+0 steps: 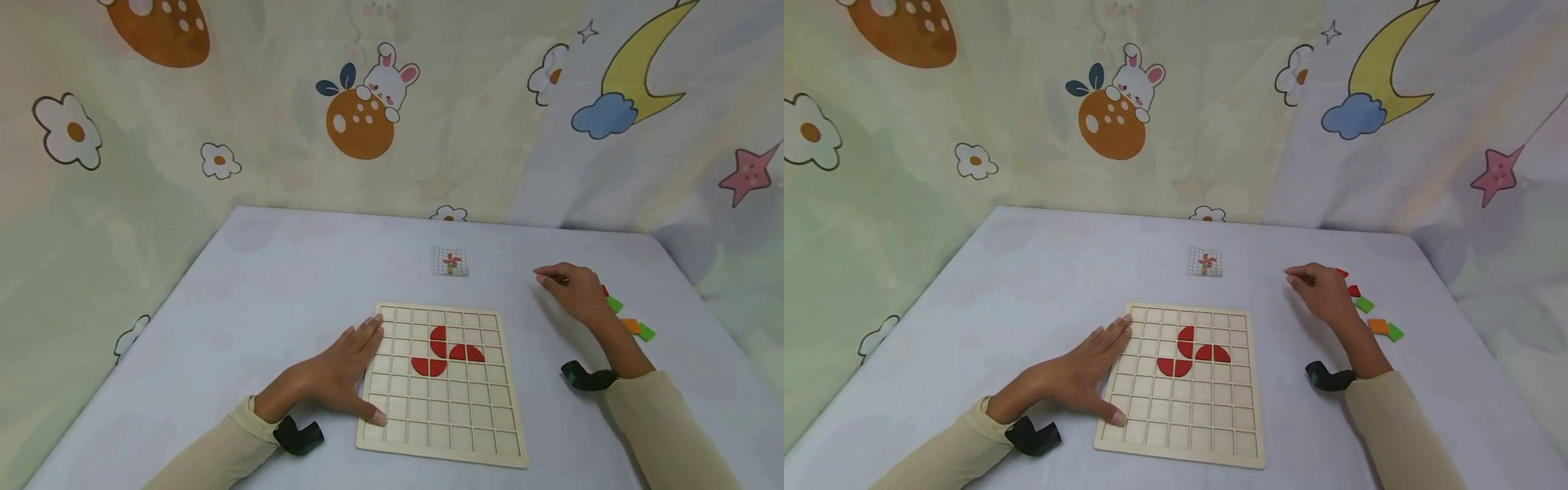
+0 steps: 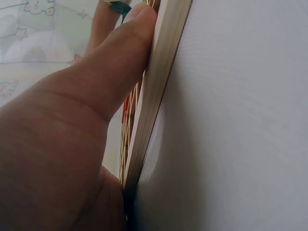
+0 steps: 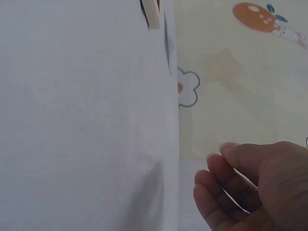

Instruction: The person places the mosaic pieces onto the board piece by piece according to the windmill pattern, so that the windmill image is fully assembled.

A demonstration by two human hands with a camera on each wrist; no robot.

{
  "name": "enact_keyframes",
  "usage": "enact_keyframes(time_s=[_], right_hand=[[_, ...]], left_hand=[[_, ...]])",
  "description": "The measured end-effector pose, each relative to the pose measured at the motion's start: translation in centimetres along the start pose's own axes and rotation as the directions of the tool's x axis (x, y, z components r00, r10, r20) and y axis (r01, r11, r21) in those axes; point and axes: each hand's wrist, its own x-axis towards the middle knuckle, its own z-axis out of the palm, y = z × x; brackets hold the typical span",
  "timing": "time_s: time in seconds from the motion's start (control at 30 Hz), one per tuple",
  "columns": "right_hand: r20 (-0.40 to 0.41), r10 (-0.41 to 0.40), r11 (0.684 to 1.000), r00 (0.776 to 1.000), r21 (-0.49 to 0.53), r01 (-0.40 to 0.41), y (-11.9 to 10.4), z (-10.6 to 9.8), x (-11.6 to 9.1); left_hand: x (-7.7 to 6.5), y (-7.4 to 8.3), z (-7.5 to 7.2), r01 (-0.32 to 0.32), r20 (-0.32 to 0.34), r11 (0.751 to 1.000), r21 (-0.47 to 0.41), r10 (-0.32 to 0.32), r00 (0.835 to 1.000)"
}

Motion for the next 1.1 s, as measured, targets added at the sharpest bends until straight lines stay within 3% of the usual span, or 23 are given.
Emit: enact_keyframes(time_s=[0.17,0.3,0.47,0.6,0.93,1.0,1.1], right_hand=[[-0.018,0.069,0.998,0.997,0.005,-0.069,1.5,-1.1,1.0],[-0.024,0.186,0.983,0.982,0.004,-0.186,3.0,-1.9,1.5],[-0.065,0.365,0.931,0.929,0.050,-0.362,4.8,-2.6,1.7],[-0.039,0.478,0.874,0.878,0.119,-0.470,6.0,-2.6,1.7],[0.020,0.577,0.814,0.817,0.070,-0.577,7.8,-2.3,1.8],[0.015,0.572,0.819,0.820,0.033,-0.572,7.8,-2.3,2.0],[-0.024,0.505,0.860,0.863,-0.067,-0.506,7.7,-2.3,2.4]], left_hand=[[-0.1,0.0,-0.1,-0.005,-0.002,1.000,0.009,0.005,1.000],[0.0,0.0,0.0,-0.006,-0.004,1.000,0.009,0.006,1.000],[0.1,0.1,0.1,-0.012,-0.010,1.000,-0.005,0.012,1.000],[-0.1,0.0,0.2,-0.006,-0.015,1.000,-0.010,0.006,1.000],[-0.2,-0.1,0.3,-0.023,-0.012,0.999,-0.032,0.022,1.000],[-0.2,-0.1,0.4,-0.028,-0.018,0.999,-0.030,0.027,0.999],[-0.1,-0.1,0.3,-0.022,-0.031,1.000,-0.018,0.021,0.999]])
